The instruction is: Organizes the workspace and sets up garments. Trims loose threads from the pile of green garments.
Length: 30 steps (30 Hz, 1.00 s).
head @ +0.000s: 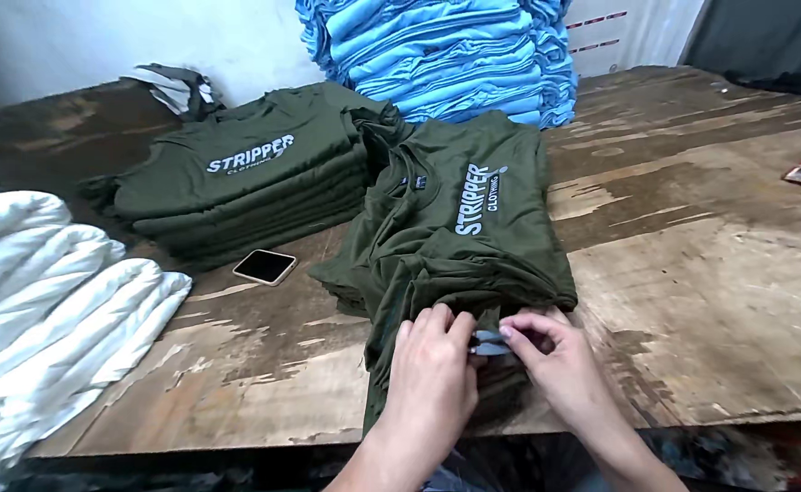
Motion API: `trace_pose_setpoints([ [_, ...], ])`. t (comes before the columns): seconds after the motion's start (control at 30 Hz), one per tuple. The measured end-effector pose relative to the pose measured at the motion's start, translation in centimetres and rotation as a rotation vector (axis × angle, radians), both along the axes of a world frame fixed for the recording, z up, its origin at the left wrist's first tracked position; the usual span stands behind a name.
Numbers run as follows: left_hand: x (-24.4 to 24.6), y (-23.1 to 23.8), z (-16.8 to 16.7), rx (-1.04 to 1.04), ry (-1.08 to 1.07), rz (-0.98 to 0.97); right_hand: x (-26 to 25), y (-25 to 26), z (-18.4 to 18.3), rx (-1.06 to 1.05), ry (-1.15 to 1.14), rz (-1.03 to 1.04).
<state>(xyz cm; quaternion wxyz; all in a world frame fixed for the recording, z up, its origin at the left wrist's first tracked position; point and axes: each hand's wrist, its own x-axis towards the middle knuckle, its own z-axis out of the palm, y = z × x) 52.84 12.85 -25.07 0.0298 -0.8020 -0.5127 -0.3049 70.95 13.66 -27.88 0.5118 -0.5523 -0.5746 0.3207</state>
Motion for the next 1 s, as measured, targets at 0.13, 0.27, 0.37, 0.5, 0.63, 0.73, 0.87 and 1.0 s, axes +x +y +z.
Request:
trace_pose_setpoints([
  [0.13, -1.5, 0.5, -0.6, -0.001, -0.080, 0.012, -0.2, -0.4, -0.1, 0.093, -0.011, -0.155],
  [0.27, -3.2, 1.0, -0.2, 0.023, -0.195, 0.020, 0.0, -0.5, -0.5, 0.329, -0.126, -0.289],
  [0.37, -3.6, 1.4, 0.0, -0.010, -0.282, -0.038, -0.9, -0.7, -0.2, 0.461, -0.097, -0.096],
  [0.5, -3.5, 2.0, 0.1, -0.006, -0.331, -0.133, -3.6, 0.5, -0.4, 0.490, -0.159, -0.097],
  [0.63, -2.8, 2.9, 0.1, -0.064, -0.380, -0.077, -4.0, 2.5, -0.7, 0.474, 0.310, 0.020],
  [0.73, -2.3, 3.7, 0.5, -0.184, -0.454, 0.000, -3.3, 2.5, -0.8, 0.430, 0.277, 0.139],
  [0.87, -2.2, 3.9, 1.0, -0.281, -0.476, 0.017, -1.8, 0.4, -1.2, 0.604, -0.300, -0.091],
  [1.0, -2.7, 2.3, 0.1, -0.182, -0.431, -0.128, 1.0, -1.4, -1.3, 0.761, -0.326, -0.208],
])
